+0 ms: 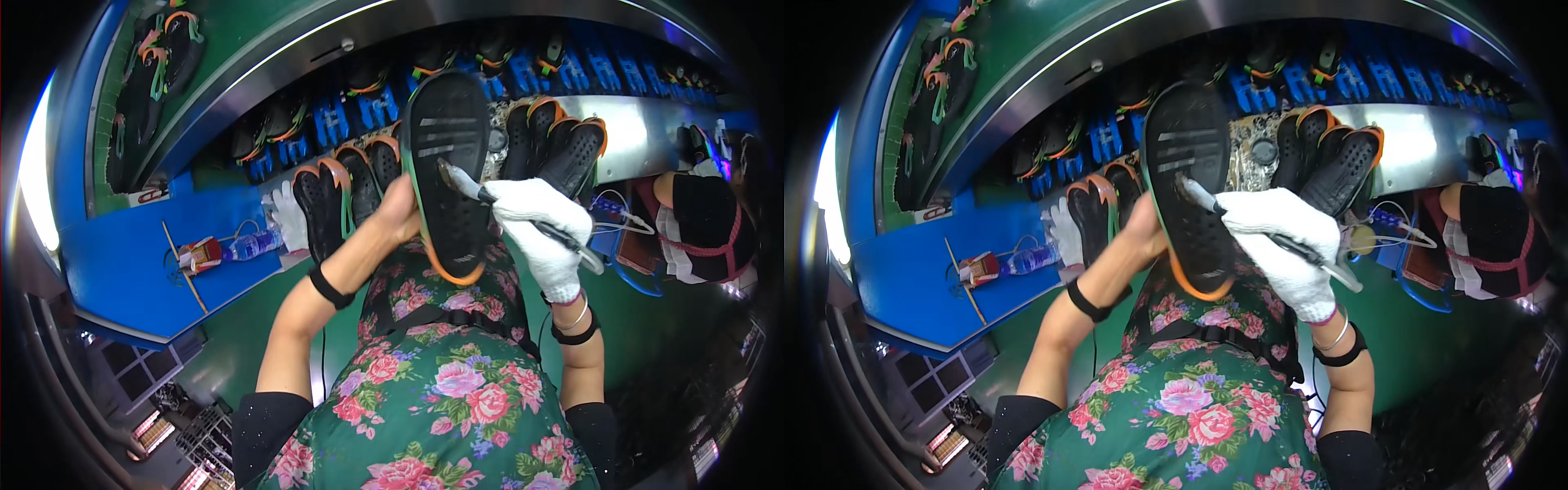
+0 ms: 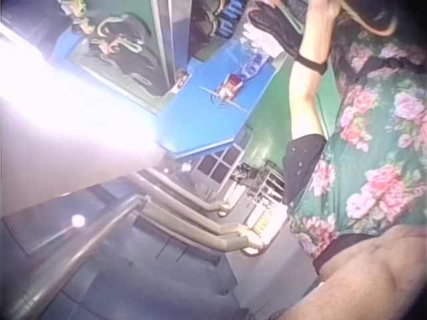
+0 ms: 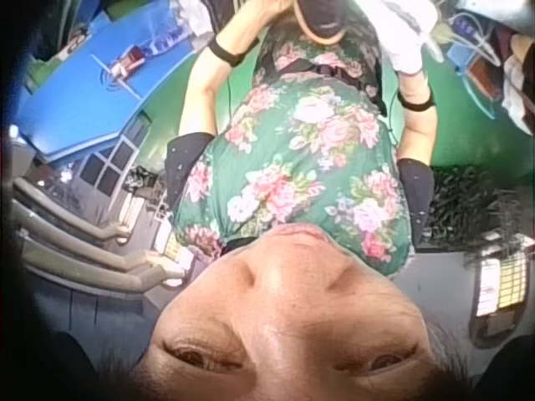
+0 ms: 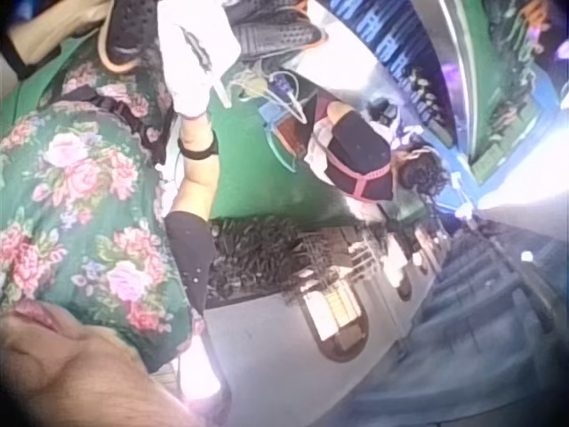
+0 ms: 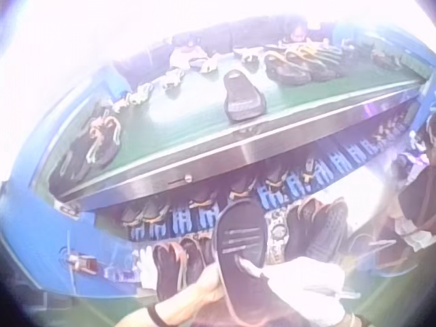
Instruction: Apply adhesive to the soles of shoes using a specialized applicator tool.
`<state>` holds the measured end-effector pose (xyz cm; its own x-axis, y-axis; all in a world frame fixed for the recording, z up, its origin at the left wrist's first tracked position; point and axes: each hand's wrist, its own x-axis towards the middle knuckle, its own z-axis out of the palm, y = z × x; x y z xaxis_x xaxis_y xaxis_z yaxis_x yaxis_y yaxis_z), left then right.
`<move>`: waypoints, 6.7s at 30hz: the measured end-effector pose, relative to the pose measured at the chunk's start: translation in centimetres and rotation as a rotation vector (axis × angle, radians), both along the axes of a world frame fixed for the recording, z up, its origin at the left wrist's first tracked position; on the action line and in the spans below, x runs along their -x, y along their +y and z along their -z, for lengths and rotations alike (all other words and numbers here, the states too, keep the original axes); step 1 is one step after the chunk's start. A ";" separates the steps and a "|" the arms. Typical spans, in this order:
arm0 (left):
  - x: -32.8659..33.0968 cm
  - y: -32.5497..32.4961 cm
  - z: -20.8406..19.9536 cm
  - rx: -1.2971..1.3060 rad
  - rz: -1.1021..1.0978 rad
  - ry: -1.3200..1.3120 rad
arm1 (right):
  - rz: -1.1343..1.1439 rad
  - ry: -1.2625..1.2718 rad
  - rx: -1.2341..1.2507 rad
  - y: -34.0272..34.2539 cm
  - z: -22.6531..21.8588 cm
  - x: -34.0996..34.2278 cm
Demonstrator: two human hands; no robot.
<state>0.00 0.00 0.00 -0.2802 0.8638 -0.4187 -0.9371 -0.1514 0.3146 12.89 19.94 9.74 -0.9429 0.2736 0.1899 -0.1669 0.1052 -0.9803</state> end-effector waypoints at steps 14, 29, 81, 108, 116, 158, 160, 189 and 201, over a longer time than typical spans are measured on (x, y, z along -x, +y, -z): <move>-3.1 -0.4 -4.8 -0.350 -0.343 -0.307 | 0.036 0.228 -0.400 -0.6 -2.4 -1.0; -6.3 1.9 -4.8 -0.456 -0.305 -0.325 | 0.046 0.323 -0.651 0.0 -7.0 1.8; -1.2 4.4 -5.5 -0.508 -0.502 -0.134 | -0.067 0.366 -0.294 -2.0 -0.3 0.7; 0.0 1.8 -4.4 -0.361 -0.087 -0.059 | -0.299 0.280 -0.086 -1.5 0.3 -1.1; 1.0 1.9 -4.3 -0.515 -0.001 -0.119 | -0.367 0.393 -0.235 -3.1 0.0 -2.7; -1.8 -0.9 -4.3 -0.231 -0.100 -0.390 | -0.133 0.354 -0.832 0.4 -1.9 1.0; -1.9 0.1 -5.4 -0.168 -0.193 -0.298 | -0.300 0.321 -0.505 -1.4 -1.8 -0.9; 18.8 8.7 -13.8 0.518 -0.737 1.459 | 0.205 -0.169 0.815 0.3 6.1 -2.3; 11.8 -1.4 -12.9 0.419 -1.106 1.660 | 0.282 -0.025 0.885 3.0 4.7 -2.7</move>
